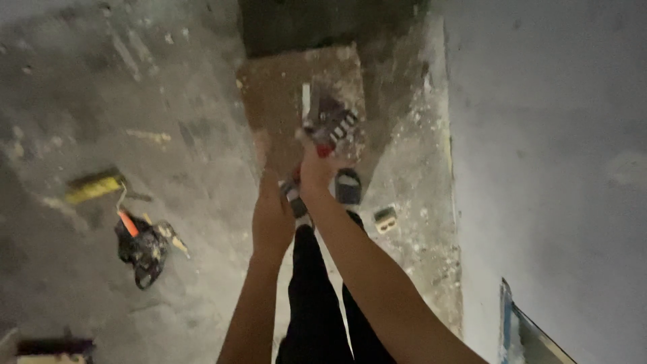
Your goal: The person sands patched areas on a wall using sandpaper, then sands the wall using a hand sanding tool.
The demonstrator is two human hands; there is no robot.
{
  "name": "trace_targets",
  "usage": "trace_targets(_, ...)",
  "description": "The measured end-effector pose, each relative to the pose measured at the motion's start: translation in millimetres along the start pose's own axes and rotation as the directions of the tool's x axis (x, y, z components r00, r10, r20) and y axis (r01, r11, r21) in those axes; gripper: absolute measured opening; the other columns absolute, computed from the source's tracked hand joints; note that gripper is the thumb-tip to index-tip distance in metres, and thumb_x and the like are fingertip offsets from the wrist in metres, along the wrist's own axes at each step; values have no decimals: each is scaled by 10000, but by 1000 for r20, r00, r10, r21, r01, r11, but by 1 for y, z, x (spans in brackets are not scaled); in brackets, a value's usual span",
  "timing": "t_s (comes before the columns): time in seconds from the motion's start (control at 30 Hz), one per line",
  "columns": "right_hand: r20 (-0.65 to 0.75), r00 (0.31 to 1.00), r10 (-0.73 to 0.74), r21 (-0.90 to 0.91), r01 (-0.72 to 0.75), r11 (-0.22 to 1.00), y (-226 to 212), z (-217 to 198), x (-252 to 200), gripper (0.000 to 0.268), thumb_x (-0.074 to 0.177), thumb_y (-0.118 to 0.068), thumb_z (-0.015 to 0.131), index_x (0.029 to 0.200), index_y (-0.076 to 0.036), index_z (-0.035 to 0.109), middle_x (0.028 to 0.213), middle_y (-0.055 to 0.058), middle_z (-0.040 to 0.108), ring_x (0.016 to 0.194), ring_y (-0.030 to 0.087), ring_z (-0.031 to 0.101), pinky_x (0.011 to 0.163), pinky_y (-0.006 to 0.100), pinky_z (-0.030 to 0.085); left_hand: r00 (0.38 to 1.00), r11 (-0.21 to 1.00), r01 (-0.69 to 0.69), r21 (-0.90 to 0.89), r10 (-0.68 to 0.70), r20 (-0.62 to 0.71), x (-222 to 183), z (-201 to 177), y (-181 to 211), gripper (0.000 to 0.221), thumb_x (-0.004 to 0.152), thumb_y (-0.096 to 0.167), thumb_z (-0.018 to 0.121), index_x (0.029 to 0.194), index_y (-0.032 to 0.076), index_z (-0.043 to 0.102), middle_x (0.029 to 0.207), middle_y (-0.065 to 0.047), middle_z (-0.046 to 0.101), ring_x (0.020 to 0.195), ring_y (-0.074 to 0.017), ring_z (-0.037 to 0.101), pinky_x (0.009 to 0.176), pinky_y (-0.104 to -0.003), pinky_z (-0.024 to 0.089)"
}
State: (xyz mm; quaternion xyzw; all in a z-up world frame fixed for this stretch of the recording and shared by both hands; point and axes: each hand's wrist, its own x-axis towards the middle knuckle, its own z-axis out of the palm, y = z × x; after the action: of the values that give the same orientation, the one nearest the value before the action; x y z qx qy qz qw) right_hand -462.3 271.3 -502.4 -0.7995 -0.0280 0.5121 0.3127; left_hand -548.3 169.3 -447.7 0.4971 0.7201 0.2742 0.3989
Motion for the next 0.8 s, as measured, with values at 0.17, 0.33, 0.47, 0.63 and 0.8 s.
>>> trace_targets(0.17,-91,828,-553,-98,545,833,21,-42,5,918,747,-147,840,1471,66,318,1378,207,520,1213,311,562,1032,389,453,971,968,-233,93,237,-34,-14,8,-6,524,973,44,505,1459,-126,406,1506,-357,440,1420,-524,409,1139,-514,397)
trace_targets(0.33,-99,775,-625,-35,625,780,26,-75,5,697,784,-68,732,1411,44,446,1272,187,598,1109,278,615,958,374,499,971,969,-235,80,237,-17,-22,6,19,499,995,56,511,1458,-110,428,1499,-363,437,1390,-535,409,1100,-520,399)
trace_targets(0.47,-55,761,-647,102,649,754,24,-105,-22,620,838,-54,698,1410,10,467,1232,149,610,1076,226,614,934,361,502,953,953,-296,60,299,-51,-33,3,43,529,949,37,530,1450,-102,435,1495,-366,449,1369,-522,446,1083,-509,425)
trace_targets(0.63,-6,739,-674,-98,670,736,14,-133,-58,574,896,-134,757,1392,-2,500,1160,143,647,1030,216,643,887,353,528,939,940,-342,10,342,-37,-47,-1,71,564,937,72,583,1446,-114,426,1439,-357,499,1322,-516,481,1092,-513,424)
trace_targets(0.8,18,626,-779,-213,764,609,8,-148,-93,637,888,-142,744,1459,-38,482,1099,140,655,939,199,659,779,337,545,916,914,-400,72,402,-10,-58,-8,88,539,937,76,583,1433,-92,455,1460,-352,495,1346,-513,477,1111,-518,413)
